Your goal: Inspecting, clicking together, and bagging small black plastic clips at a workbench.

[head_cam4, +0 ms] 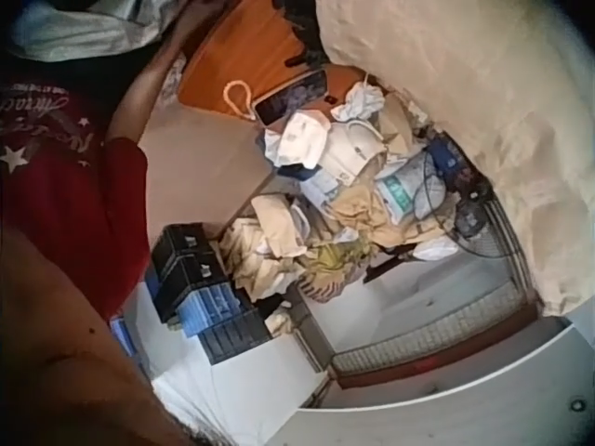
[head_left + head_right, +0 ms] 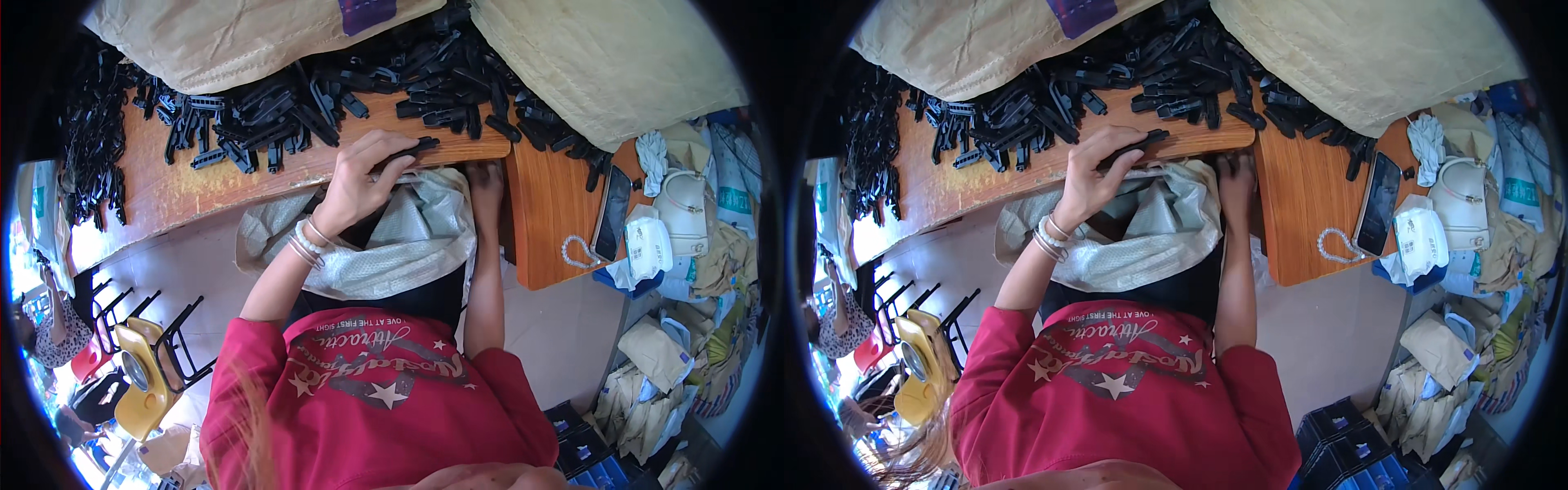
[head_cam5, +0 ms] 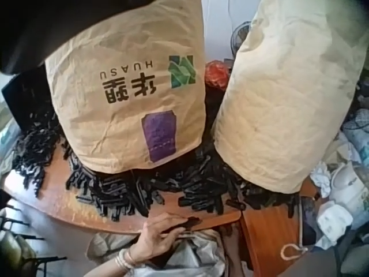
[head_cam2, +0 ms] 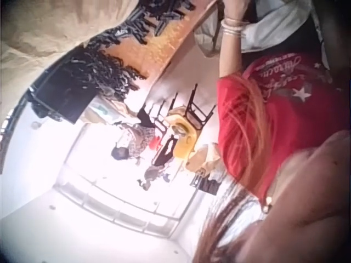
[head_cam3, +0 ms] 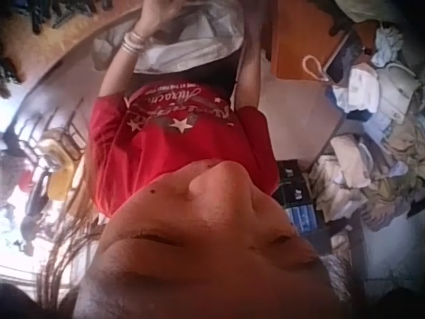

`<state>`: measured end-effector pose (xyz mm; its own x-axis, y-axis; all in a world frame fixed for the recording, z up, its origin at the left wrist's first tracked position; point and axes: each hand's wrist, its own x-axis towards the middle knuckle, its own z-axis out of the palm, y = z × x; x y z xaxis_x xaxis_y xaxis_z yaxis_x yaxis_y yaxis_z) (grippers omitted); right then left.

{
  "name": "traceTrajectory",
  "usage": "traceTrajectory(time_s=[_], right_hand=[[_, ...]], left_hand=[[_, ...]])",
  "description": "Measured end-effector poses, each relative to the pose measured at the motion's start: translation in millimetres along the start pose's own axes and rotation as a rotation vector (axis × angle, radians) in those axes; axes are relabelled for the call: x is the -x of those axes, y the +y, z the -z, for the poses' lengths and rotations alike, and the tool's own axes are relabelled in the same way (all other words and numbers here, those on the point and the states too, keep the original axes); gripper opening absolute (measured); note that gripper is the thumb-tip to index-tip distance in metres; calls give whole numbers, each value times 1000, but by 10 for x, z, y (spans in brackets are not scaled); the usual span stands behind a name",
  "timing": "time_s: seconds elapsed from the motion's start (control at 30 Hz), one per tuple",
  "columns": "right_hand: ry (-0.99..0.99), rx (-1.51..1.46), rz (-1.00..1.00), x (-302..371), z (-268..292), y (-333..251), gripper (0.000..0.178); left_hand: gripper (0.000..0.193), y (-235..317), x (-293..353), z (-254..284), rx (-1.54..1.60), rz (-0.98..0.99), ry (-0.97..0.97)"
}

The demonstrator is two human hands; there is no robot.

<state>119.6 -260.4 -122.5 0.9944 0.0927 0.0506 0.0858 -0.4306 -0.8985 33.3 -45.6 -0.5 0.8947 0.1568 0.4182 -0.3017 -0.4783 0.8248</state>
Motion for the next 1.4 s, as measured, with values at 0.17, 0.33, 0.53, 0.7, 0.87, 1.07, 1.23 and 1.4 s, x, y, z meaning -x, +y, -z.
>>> traceTrajectory(time_s=[0.17,0.33,0.53,0.7,0.87,1.07,1.23,1.4], right_hand=[[-181,-130,12,-58,-459,710,18],[-12,1,49,-457,-816,1452,20],[126,35,73,-316,-344,1216,25],[-5,89,283,569,8,117,25],[276,334,297,973,534,-768,18],[-252,-366,128,663,454,-1566,18],[-227,-379,219,609,224,-1526,17],[-226,-242,406,499,176,-1468,30]], left_hand=[[21,8,45,37,-15,35,5],[21,72,65,82,35,139,-6],[21,51,103,127,38,139,36],[25,110,155,143,448,543,4],[26,192,164,176,477,607,-80],[25,365,126,-18,489,528,-142],[24,417,154,106,466,397,-169],[33,383,207,216,124,100,-156]])
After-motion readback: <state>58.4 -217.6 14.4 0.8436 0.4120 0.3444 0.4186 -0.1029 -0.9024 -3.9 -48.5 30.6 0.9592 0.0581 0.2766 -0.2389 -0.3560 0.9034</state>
